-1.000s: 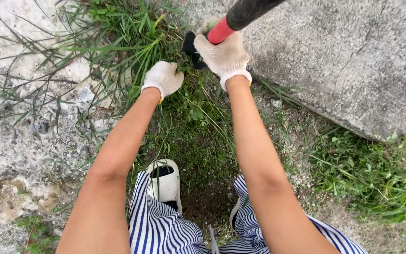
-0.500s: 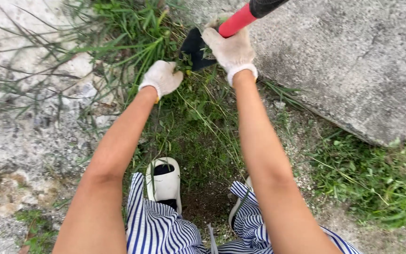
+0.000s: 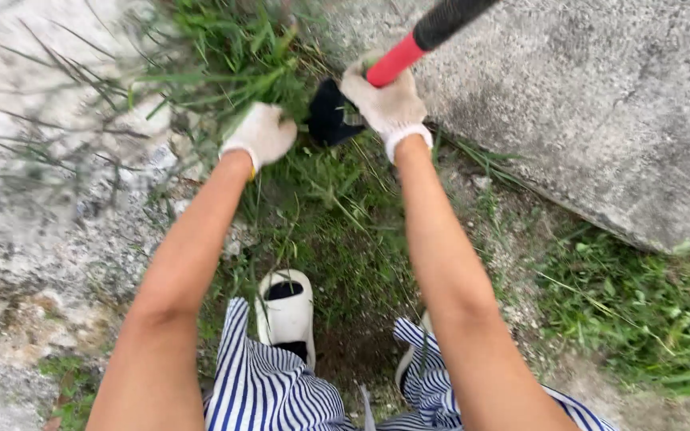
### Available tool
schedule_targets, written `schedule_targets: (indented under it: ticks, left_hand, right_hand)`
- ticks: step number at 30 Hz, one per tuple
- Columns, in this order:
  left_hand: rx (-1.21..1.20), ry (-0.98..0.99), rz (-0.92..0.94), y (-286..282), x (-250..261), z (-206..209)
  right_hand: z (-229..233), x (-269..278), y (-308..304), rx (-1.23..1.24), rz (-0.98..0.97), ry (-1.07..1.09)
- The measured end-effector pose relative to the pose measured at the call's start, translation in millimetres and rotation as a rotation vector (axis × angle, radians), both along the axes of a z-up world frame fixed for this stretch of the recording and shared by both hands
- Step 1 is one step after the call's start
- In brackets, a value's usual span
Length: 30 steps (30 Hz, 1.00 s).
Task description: Pulling weeds from the ground by hand and using a hand trowel.
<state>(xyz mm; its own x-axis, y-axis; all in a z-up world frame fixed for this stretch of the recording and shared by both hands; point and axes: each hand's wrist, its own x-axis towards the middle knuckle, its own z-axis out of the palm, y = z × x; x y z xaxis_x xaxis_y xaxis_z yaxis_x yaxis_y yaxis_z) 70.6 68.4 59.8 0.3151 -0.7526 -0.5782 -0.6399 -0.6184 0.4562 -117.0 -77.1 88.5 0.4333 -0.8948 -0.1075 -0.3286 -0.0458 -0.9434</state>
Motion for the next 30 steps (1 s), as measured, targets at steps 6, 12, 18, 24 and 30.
schedule_targets:
  ticks: [6, 12, 18, 24, 30]
  left_hand:
    - [-0.104, -0.205, -0.055, 46.2, 25.3, -10.1]
    - [0.083, -0.072, 0.043, 34.1, 6.1, 21.1]
    - [0.283, -0.342, -0.187, 3.1, -40.3, 84.5]
    - [-0.168, -0.913, -0.198, -54.5, -31.2, -6.6]
    - [0.012, -0.687, 0.012, -60.0, 6.4, -69.8]
  right_hand:
    - [79.5, -3.5, 0.2, 0.001, 0.075, 0.077]
    - [80.6, 19.1, 7.2, -0.160, -0.148, -0.001]
    - [24.2, 12.4, 13.3, 0.015, 0.036, 0.013]
    - [92.8, -24.7, -1.5, 0.172, -0.076, -0.052]
    - [124.8, -30.6, -8.6, -0.290, -0.192, -0.086]
